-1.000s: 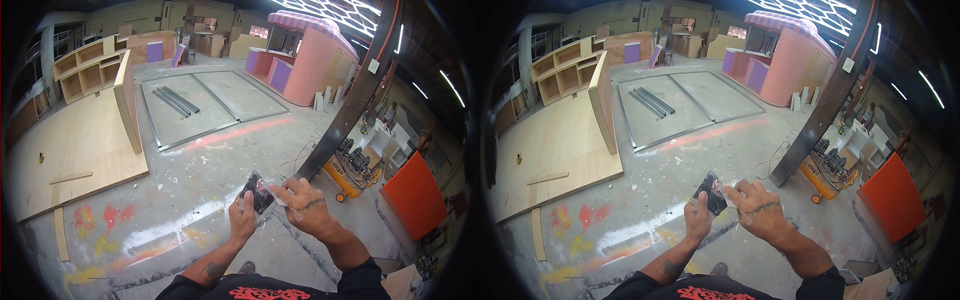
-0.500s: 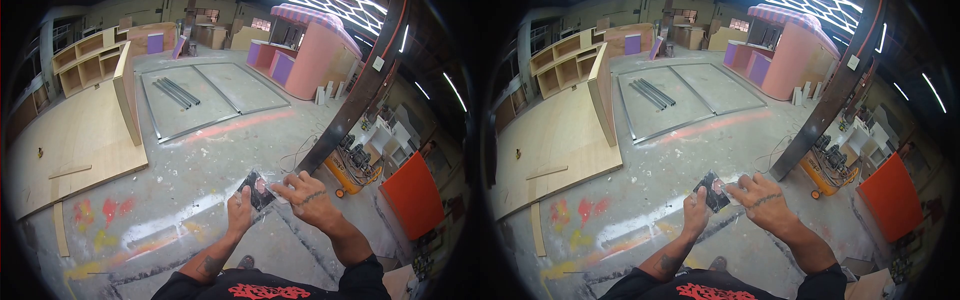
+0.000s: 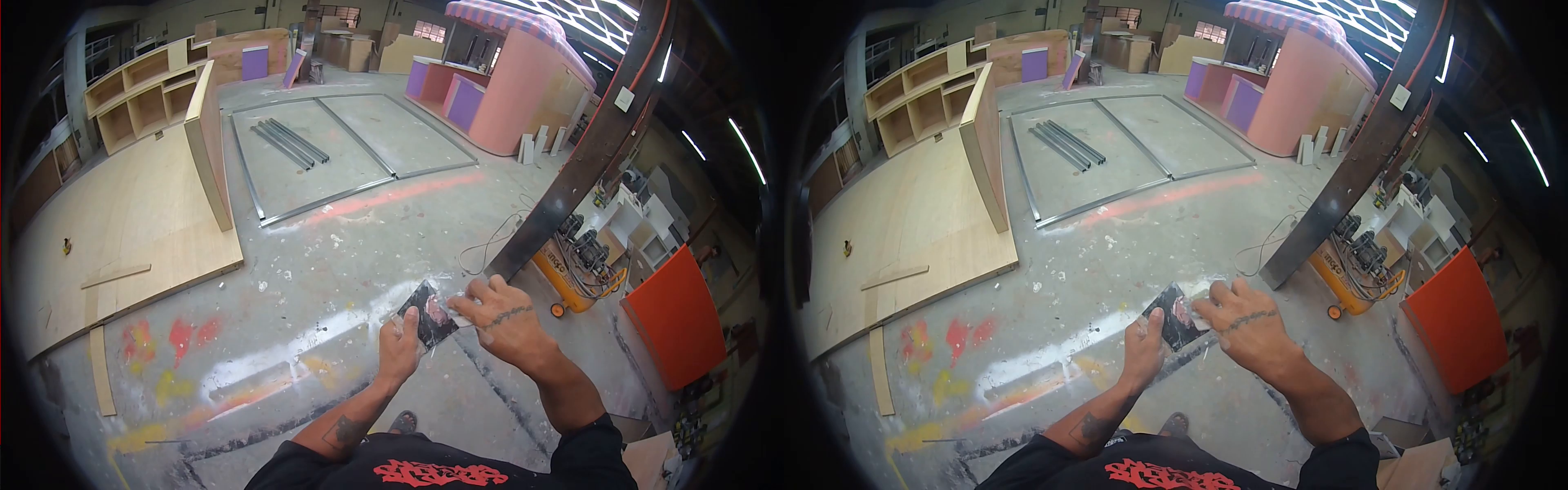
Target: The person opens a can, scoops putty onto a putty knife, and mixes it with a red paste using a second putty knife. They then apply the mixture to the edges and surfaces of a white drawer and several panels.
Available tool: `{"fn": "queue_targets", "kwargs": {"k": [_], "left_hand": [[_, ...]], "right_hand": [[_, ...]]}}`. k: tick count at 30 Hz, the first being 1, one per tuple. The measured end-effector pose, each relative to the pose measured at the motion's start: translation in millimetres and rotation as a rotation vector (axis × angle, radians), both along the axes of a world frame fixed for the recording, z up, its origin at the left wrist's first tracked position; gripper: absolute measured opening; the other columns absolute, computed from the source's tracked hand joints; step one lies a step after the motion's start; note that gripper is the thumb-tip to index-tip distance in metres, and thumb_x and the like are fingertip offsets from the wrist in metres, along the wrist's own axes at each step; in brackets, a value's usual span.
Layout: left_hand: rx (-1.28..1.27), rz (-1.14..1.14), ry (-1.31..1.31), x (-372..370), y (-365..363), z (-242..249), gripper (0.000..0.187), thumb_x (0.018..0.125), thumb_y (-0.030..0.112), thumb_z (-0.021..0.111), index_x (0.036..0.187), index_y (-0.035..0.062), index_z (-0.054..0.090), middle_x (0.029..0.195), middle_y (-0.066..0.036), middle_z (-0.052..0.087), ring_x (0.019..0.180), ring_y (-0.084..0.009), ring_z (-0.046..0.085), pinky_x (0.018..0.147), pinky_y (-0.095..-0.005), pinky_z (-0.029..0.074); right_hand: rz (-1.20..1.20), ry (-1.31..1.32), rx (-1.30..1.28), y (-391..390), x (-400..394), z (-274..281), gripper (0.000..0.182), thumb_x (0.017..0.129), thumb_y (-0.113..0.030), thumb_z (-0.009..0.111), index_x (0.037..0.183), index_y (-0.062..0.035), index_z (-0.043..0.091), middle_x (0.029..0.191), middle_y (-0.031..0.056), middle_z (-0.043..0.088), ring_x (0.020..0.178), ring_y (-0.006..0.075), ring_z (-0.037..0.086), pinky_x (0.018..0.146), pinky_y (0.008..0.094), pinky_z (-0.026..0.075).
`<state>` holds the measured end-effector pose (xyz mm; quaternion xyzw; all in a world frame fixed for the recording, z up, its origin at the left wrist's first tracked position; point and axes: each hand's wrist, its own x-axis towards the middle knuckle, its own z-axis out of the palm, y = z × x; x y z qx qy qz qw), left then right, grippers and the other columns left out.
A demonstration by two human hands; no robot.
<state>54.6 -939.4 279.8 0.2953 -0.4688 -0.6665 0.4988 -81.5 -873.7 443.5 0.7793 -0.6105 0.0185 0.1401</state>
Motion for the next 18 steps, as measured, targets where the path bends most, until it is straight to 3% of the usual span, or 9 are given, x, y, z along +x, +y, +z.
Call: {"fn": "queue_targets", "kwargs": {"k": [3,6,9,15,18], "left_hand": [[-0.002,0.037,0.045,-4,3,7,0.039,0.107,0.029,0.048,0.098,-0.0028,0.069,0.08,0.001,0.065,0.073,-0.0064,0.053,0.065,-0.028,0.045],[-0.014,0.001,0.024,-2,2,7,0.039,0.107,0.029,0.048,0.099,-0.0026,0.068,0.078,0.001,0.063,0.071,-0.006,0.052,0.063,-0.028,0.044],[-0.026,-0.055,-0.013,-1,-1,0,0.038,0.107,0.03,0.049,0.1,-0.0026,0.068,0.078,0.002,0.062,0.07,-0.0057,0.051,0.062,-0.0279,0.044],[-0.042,-0.081,-0.052,6,1,8,0.039,0.107,0.032,0.049,0.105,-0.0028,0.067,0.081,0.001,0.063,0.071,-0.0063,0.052,0.062,-0.0265,0.044],[0.016,-0.133,-0.067,11,-1,14,0.039,0.107,0.032,0.049,0.108,-0.0027,0.067,0.085,0.0,0.065,0.075,-0.0066,0.056,0.065,-0.0258,0.047]], "right_hand": [[0.055,0.062,0.107,0,-6,-5,0.039,0.077,-0.004,0.062,0.112,-0.0181,0.07,0.096,0.0031,0.063,0.086,0.0244,0.056,0.072,0.0358,0.048],[0.009,0.023,0.024,-1,-2,22,0.034,0.077,-0.004,0.062,0.108,-0.016,0.068,0.096,0.0034,0.061,0.089,0.0247,0.058,0.073,0.0372,0.051],[0.049,0.033,0.081,-1,-4,3,0.033,0.076,-0.004,0.063,0.106,-0.0159,0.068,0.096,0.0029,0.061,0.088,0.0246,0.058,0.073,0.0366,0.05],[0.016,-0.035,-0.038,0,-6,11,0.031,0.076,-0.003,0.063,0.103,-0.016,0.069,0.094,0.0031,0.061,0.087,0.0248,0.058,0.072,0.0364,0.049],[0.031,0.024,0.083,5,-8,9,0.033,0.075,-0.003,0.065,0.105,-0.0162,0.069,0.094,0.0036,0.061,0.087,0.0248,0.058,0.073,0.0361,0.05]]}}
